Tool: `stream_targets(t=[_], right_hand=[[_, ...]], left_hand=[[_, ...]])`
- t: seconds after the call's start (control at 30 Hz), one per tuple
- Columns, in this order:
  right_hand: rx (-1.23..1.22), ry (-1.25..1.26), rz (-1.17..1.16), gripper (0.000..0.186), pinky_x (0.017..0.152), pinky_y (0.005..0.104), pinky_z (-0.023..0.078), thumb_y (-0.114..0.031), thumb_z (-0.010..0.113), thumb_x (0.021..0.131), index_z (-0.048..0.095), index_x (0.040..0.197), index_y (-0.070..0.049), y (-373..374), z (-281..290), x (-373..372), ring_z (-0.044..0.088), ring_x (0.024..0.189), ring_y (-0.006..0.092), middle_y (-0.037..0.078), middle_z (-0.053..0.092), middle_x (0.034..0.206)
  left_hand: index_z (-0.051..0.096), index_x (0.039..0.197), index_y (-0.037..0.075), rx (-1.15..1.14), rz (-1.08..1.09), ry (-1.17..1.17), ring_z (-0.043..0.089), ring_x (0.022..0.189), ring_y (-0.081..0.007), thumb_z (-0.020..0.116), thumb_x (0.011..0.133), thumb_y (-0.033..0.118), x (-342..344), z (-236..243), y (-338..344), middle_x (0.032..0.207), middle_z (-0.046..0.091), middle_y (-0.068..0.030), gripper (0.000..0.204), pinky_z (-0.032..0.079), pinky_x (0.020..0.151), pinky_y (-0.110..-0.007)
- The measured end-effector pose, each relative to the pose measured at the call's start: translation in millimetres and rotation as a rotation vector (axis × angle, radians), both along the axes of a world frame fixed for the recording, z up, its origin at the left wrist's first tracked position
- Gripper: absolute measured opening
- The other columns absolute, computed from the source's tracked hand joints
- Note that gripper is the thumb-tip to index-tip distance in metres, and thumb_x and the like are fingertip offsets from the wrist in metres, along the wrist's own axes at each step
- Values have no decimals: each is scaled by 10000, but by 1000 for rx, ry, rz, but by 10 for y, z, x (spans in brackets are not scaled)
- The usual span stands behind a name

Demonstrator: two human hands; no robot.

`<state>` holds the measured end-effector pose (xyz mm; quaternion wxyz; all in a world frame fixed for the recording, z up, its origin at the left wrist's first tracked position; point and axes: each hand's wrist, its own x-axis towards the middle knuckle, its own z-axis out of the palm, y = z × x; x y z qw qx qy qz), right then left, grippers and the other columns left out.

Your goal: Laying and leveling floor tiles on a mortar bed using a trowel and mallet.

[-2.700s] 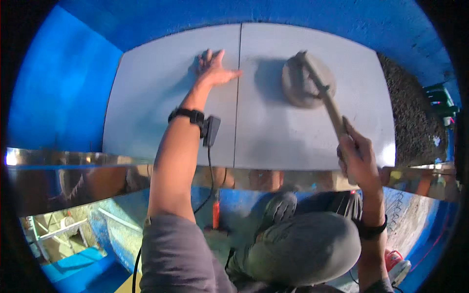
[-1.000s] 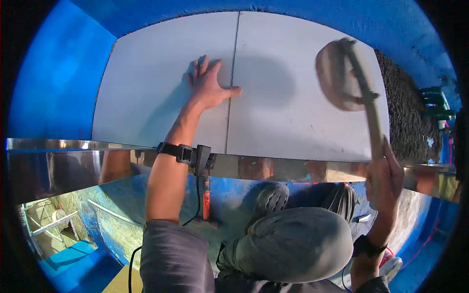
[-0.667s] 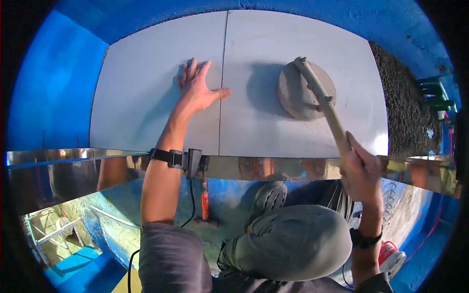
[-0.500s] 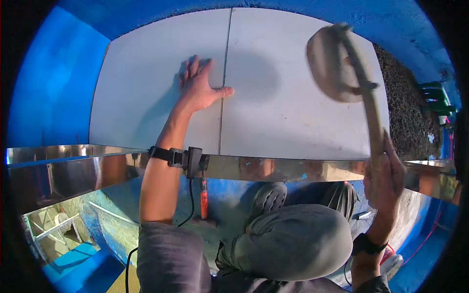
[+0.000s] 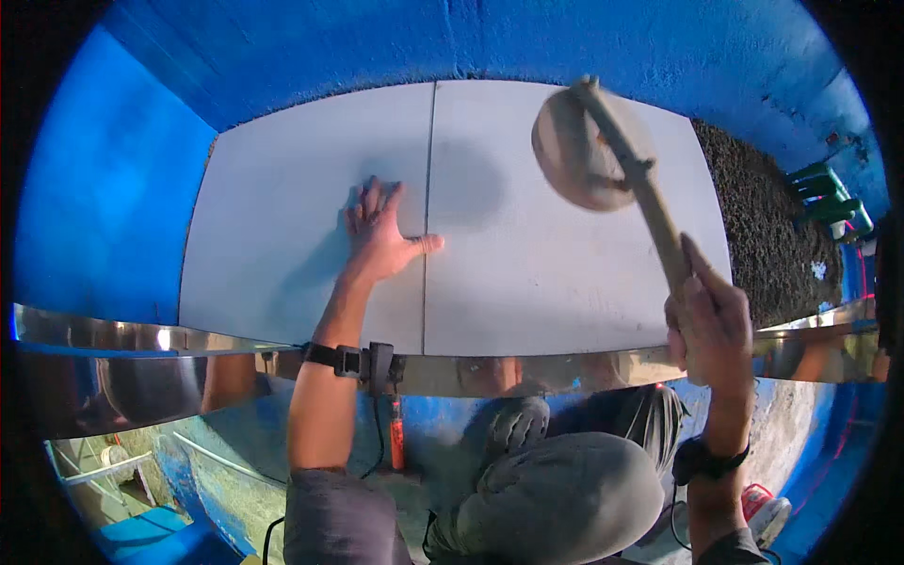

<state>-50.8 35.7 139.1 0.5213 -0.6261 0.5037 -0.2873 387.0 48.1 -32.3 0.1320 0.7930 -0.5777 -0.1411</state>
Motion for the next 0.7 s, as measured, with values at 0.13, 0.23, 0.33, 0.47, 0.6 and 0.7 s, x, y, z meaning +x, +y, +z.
stream_targets(t=[0.13, 0.23, 0.33, 0.47, 0.6, 0.7], right_hand=[[27, -4, -18, 532, 452, 246, 428, -280, 521, 1103, 445, 1576, -49, -293, -128, 376, 501, 546, 56, -20, 530, 733], [235, 141, 52, 534, 431, 274, 444, -299, 534, 1095, 453, 1580, -91, -518, -383, 700, 513, 542, 81, 1, 533, 746], [212, -28, 45, 527, 419, 278, 450, -322, 548, 1088, 481, 1561, -98, -693, -396, 714, 519, 528, 95, 18, 563, 758], [129, 10, -165, 468, 390, 255, 400, -366, 599, 1062, 593, 1453, -109, -772, -189, 541, 511, 499, 72, -21, 581, 729], [-82, 34, -104, 547, 380, 218, 382, -394, 545, 1084, 494, 1563, -135, -841, -221, 647, 488, 481, 50, -29, 523, 720], [175, 215, -32, 573, 374, 245, 396, -407, 531, 1086, 451, 1589, -144, -993, -429, 867, 491, 471, 68, -11, 511, 716]], left_hand=[[309, 1629, 75, -32, -3, 36, 2, 1602, -448, 832, 678, 734, -7, 1, -12, 1723, 84, -269, 1270, 12, 1247, -660], [324, 1625, 96, -3, 20, 52, -3, 1601, -452, 845, 688, 694, -28, -1, -6, 1719, 97, -275, 1228, 10, 1247, -660], [336, 1621, 110, -12, 5, 24, 9, 1592, -482, 855, 685, 665, -33, -10, -9, 1710, 122, -282, 1205, 34, 1243, -668], [371, 1594, 97, -89, -32, 25, 50, 1571, -528, 881, 661, 641, -38, -13, -49, 1685, 165, -302, 1194, 84, 1226, -694], [317, 1611, 58, -24, 11, 21, 50, 1584, -493, 888, 665, 628, -110, 54, -64, 1693, 140, -298, 1243, 66, 1243, -667], [277, 1620, 45, 15, 13, 25, 44, 1583, -500, 894, 684, 578, -127, 179, -96, 1695, 131, -299, 1241, 69, 1246, -667]])
